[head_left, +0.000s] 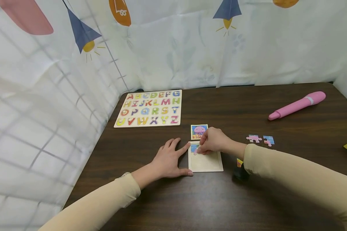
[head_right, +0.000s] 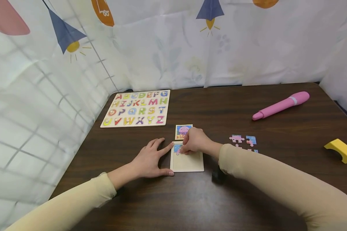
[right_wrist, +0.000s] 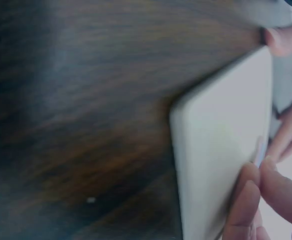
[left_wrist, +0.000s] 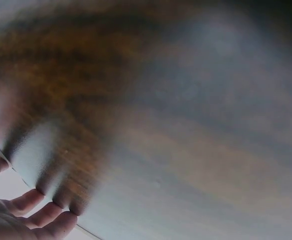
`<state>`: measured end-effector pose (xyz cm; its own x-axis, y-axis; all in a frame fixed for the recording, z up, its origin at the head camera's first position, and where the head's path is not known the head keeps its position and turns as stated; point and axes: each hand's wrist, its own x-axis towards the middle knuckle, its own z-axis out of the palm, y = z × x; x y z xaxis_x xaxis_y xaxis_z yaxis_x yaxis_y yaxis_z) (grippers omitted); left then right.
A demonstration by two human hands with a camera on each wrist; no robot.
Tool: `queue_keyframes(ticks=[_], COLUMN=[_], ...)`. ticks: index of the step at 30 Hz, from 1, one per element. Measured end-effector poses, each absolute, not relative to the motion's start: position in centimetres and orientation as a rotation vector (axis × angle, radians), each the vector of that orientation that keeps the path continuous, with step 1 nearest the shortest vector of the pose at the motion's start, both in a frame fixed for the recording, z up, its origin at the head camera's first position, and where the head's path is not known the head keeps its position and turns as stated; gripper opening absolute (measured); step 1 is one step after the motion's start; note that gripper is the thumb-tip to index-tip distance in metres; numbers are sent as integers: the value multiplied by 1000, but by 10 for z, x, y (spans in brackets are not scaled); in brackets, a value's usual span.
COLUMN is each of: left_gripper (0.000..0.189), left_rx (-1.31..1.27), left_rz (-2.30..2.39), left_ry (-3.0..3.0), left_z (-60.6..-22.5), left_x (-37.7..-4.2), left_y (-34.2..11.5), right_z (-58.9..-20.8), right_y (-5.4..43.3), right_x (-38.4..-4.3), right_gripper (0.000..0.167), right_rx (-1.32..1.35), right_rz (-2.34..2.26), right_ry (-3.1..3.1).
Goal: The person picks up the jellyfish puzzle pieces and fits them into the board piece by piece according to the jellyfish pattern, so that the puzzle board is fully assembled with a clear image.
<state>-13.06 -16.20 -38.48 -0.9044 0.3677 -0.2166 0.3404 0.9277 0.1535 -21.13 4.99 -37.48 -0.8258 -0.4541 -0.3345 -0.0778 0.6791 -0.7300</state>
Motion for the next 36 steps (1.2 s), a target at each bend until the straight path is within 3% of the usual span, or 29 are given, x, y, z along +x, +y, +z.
queue_keyframes(ticks=[27,36], left_gripper=[100,101], left_rx=[549,531], left_rz=[142,158], left_ry=[2852,2840], left_z=[-385,-385], left_x=[-131,-130], left_y=[-161,-162], right_z=[-380,-371], right_y=[49,73], right_x=[-210,-213], right_gripper=[20,24], right_rx=[-390,-373], right_rz=[-1038,-1201], right_ry=[2404,2270])
